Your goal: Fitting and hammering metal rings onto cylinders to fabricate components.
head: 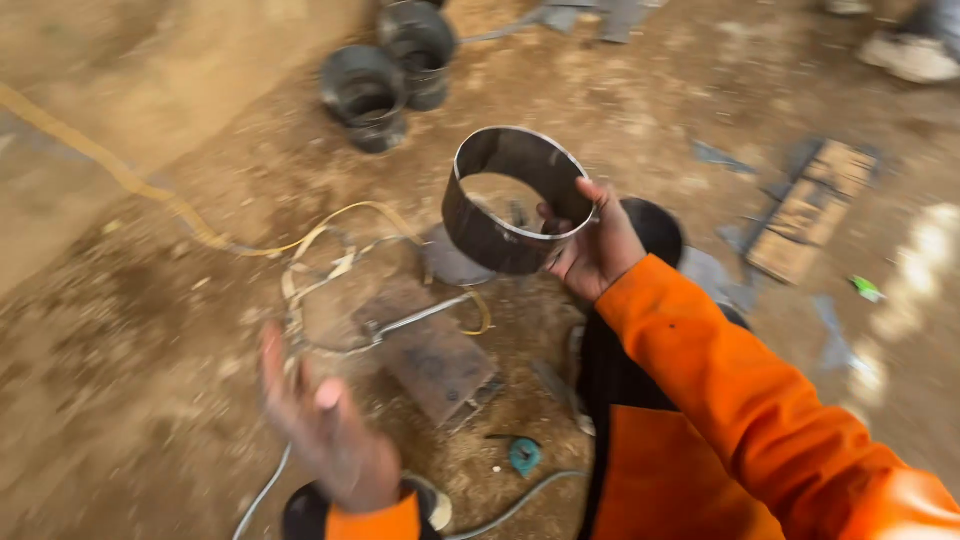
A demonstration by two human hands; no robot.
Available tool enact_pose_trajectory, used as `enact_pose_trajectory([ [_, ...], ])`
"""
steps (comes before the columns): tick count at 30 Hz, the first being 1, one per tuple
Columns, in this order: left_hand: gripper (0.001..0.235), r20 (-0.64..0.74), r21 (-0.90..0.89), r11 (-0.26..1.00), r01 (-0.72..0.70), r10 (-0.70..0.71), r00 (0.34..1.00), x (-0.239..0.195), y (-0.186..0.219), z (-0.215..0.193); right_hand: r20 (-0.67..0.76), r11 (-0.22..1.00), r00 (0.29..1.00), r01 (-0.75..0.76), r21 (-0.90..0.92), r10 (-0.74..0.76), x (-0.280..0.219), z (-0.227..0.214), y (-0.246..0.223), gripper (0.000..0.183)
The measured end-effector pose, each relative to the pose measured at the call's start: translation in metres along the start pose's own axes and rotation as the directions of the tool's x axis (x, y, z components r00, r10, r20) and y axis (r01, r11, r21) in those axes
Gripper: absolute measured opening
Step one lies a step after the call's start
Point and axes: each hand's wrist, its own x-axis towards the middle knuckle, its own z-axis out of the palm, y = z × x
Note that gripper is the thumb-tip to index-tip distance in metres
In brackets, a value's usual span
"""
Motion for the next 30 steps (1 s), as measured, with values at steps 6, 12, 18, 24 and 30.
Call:
enact_pose_trajectory([
  [6, 0.075, -0.122, -0.009, 0.99, 0.143, -0.143, 0.982, 0.035, -0.019, 0.051, 0.01, 0.925, 0.942, -0.326, -0.194, 0.334, 0.036, 0.014, 0.128, 0.056],
  [12, 0.046, -0.375, 0.297, 0.922, 0.249, -0.127, 0.918, 0.011, -0.14, -0.035, -0.113, 0.871, 0.926, -0.377, -0.315, 0.36, 0.082, -0.068, 0.145, 0.048],
  [18, 0.054, -0.416, -0.02, 0.756, 0.654, -0.601, 0.682, 0.032, -0.195, -0.026, -0.092, 0.868, 0.935, -0.354, -0.349, 0.344, 0.075, -0.054, 0.152, 0.046],
  [24, 0.085, -0.103, -0.247, 0.842, 0.479, -0.515, 0.851, 0.023, -0.064, 0.05, 0.009, 0.875, 0.944, -0.302, -0.378, 0.33, 0.063, -0.059, 0.163, 0.046],
  [30, 0.083, 0.006, -0.45, 0.651, 0.611, -0.682, 0.731, 0.009, -0.092, 0.057, 0.149, 0.894, 0.97, -0.109, -0.434, 0.19, 0.065, -0.059, 0.152, 0.048],
])
